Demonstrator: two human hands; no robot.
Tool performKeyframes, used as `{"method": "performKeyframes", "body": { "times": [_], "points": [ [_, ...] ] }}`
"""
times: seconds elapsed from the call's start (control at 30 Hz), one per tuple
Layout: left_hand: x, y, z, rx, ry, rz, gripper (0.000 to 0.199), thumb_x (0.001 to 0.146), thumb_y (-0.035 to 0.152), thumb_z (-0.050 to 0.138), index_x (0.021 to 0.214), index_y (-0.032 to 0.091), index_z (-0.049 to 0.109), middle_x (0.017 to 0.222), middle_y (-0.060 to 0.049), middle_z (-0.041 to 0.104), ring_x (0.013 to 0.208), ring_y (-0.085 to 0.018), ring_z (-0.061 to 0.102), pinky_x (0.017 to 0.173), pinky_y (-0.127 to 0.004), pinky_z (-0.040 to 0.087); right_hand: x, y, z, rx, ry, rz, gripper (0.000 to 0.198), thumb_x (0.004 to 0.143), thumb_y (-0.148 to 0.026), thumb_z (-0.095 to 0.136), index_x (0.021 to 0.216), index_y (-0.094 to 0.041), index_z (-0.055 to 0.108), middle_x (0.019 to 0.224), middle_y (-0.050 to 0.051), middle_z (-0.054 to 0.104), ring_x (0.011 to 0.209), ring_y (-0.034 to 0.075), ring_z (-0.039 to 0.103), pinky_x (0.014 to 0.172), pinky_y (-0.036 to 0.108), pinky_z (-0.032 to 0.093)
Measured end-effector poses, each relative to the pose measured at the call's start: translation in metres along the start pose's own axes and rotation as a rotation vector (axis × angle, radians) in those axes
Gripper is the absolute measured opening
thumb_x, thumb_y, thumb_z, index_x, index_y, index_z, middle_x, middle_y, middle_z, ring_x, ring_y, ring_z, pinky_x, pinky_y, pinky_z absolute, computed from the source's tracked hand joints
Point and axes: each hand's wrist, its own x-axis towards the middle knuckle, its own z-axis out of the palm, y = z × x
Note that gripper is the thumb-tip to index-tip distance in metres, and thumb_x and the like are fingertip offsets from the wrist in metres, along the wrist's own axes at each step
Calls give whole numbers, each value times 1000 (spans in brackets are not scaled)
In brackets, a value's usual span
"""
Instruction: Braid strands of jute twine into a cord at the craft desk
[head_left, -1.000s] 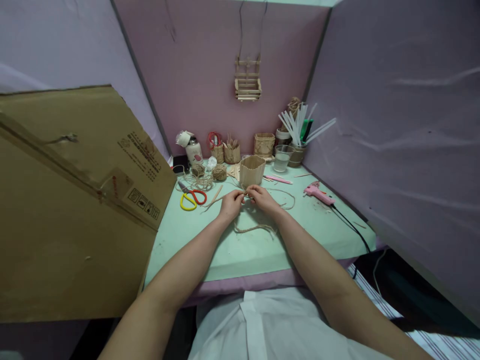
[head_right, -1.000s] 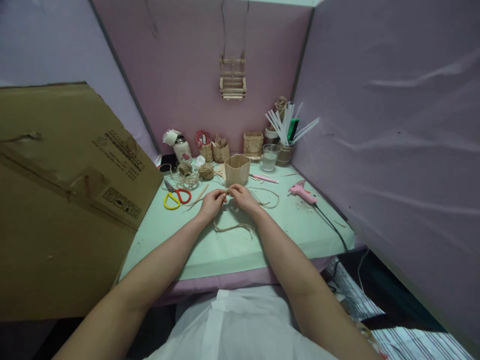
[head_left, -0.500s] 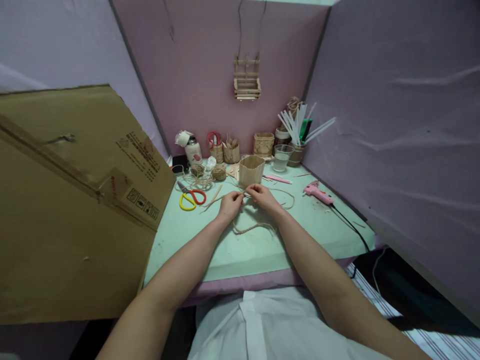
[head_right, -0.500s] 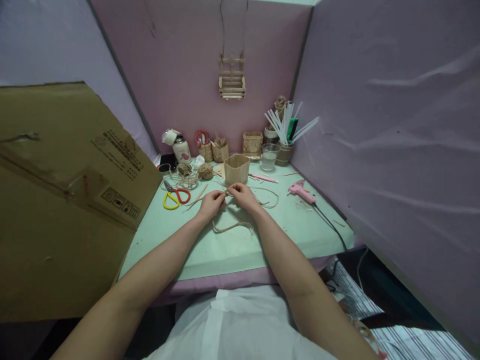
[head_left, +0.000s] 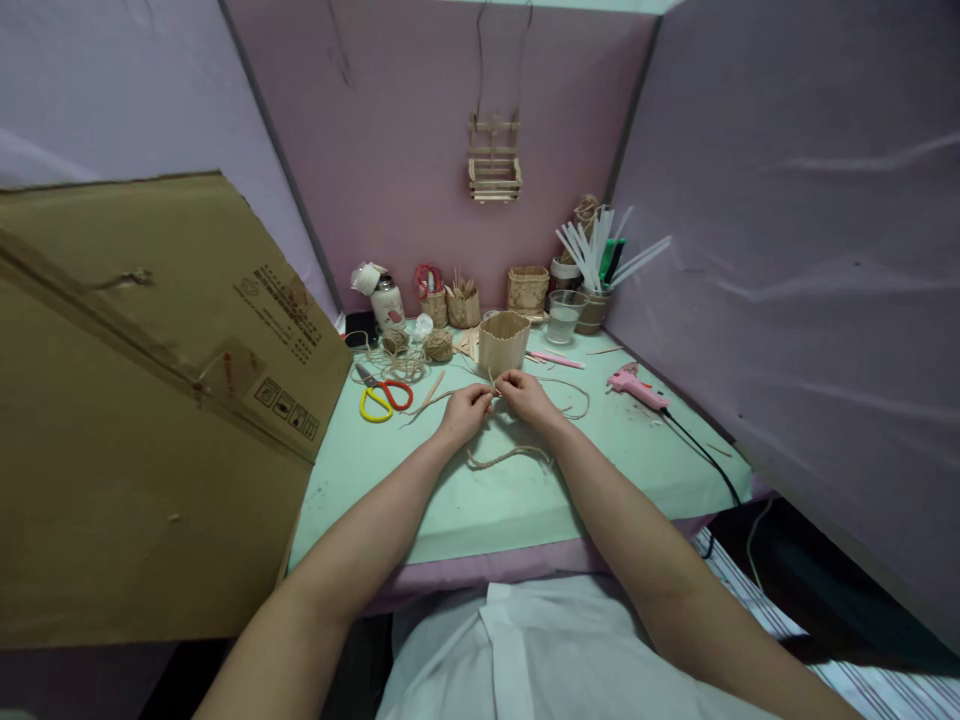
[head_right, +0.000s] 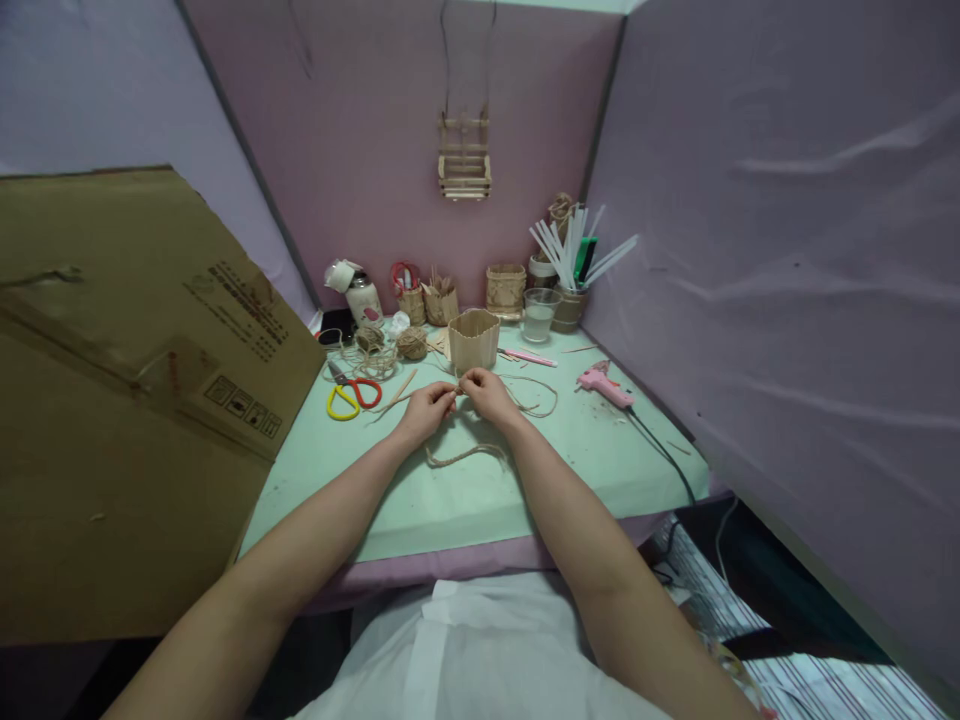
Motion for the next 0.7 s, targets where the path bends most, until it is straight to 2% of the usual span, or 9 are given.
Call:
{"method": "performKeyframes", "body": {
  "times": [0.13, 0.3, 0.5, 0.7],
  "points": [
    [0, 2, 0, -52, -9, -2, 19, 75, 28, 51, 81, 14, 63, 56, 2, 54, 49, -8, 44, 49, -21, 34, 0, 0, 2, 10, 21, -7, 14, 69, -30, 51, 64, -17, 57, 61, -2, 55, 57, 10, 45, 53, 22, 34],
    [-4, 8, 2, -90, -1, -2, 19, 75, 30, 53, 80, 14, 63, 54, 3, 53, 47, -8, 43, 49, -21, 34, -3, -6, 1, 168, -15, 97, 11, 67, -29, 52, 68, -18, 56, 63, -2, 56, 56, 10, 48, 50, 21, 34],
    [-4, 9, 5, -176, -43, -111, 24, 73, 35, 56, 80, 14, 63, 56, 1, 56, 46, -7, 45, 47, -20, 35, -3, -9, 0, 209, 16, 113, 11, 64, -28, 55, 69, -18, 55, 62, -2, 57, 52, 9, 44, 49, 21, 34],
    [-3, 10, 4, -166, 72, -173, 26, 71, 37, 59, 76, 13, 64, 64, -2, 62, 52, -8, 50, 50, -20, 37, -2, -6, 3, 196, 87, 67, 25, 61, -31, 62, 81, -18, 53, 64, -3, 58, 58, 11, 51, 56, 24, 41]
  ]
}}
